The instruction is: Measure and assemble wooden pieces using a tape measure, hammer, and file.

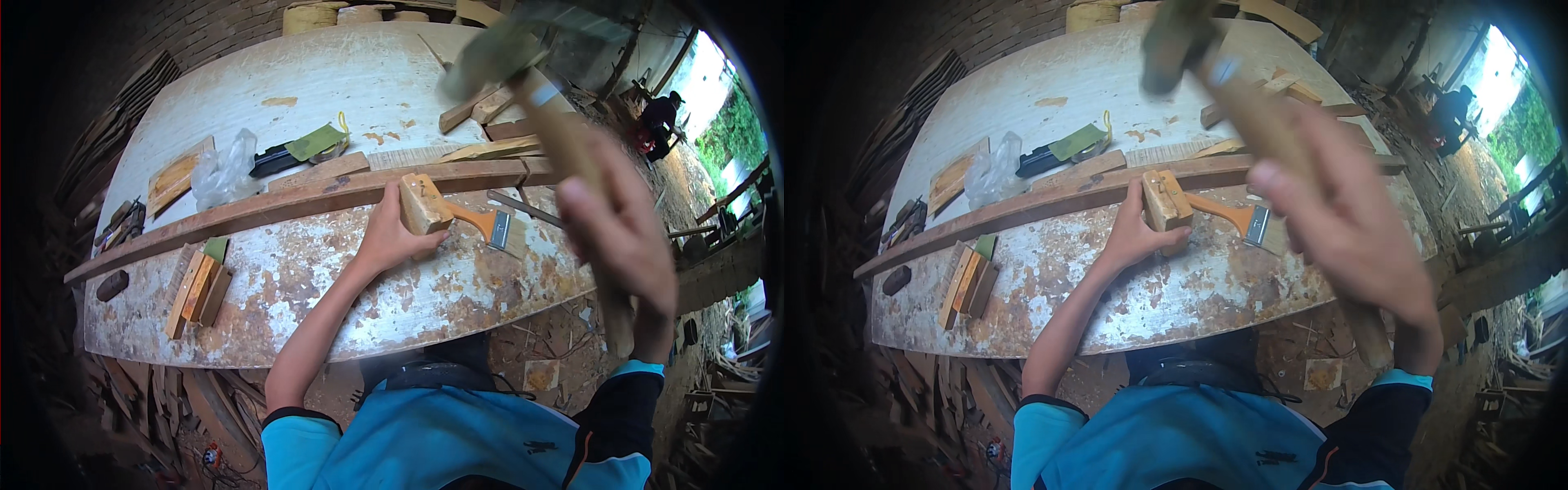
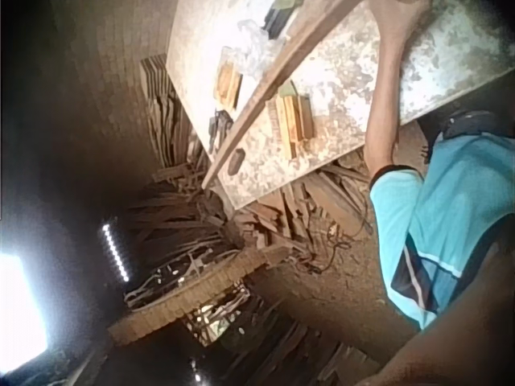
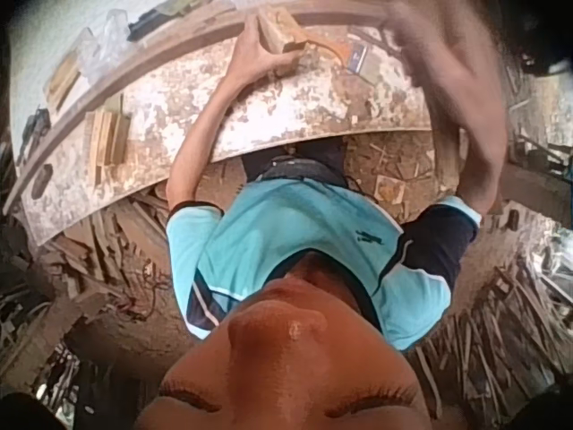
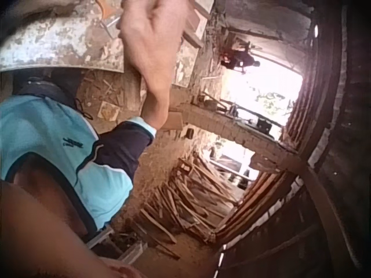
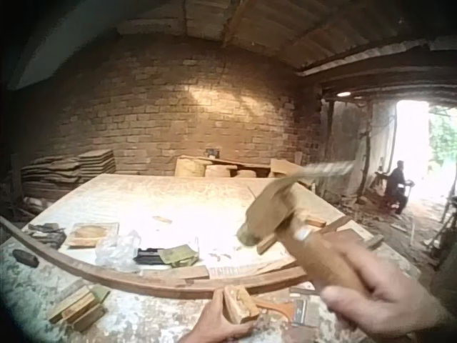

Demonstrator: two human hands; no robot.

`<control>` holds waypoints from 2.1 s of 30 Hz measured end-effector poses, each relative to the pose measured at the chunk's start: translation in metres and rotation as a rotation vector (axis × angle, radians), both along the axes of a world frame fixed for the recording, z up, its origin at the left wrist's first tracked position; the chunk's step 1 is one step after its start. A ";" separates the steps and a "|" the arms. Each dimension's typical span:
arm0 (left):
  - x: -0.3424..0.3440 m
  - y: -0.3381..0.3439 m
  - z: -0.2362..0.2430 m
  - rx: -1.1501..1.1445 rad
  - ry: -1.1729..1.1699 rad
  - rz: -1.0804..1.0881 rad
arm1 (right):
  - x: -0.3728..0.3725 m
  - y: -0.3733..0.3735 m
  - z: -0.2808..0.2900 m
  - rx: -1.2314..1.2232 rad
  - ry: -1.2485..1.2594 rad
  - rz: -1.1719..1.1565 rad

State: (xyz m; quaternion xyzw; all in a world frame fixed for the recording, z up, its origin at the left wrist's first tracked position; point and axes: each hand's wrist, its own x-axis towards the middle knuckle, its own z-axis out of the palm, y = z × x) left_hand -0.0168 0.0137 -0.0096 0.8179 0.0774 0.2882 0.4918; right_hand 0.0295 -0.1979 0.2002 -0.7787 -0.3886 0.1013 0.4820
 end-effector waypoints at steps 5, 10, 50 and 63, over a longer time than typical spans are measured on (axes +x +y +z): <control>-0.002 0.000 0.003 -0.052 0.102 -0.022 | -0.001 0.018 0.010 0.350 -0.223 -0.135; -0.005 -0.001 0.006 -0.100 0.037 -0.040 | 0.004 0.026 -0.018 -0.468 0.011 0.187; -0.015 0.011 -0.007 -0.323 -0.020 -0.085 | 0.008 -0.021 -0.058 -0.159 0.299 0.125; -0.012 -0.015 -0.008 -0.121 -0.124 0.077 | 0.001 -0.016 -0.038 -0.226 0.136 0.224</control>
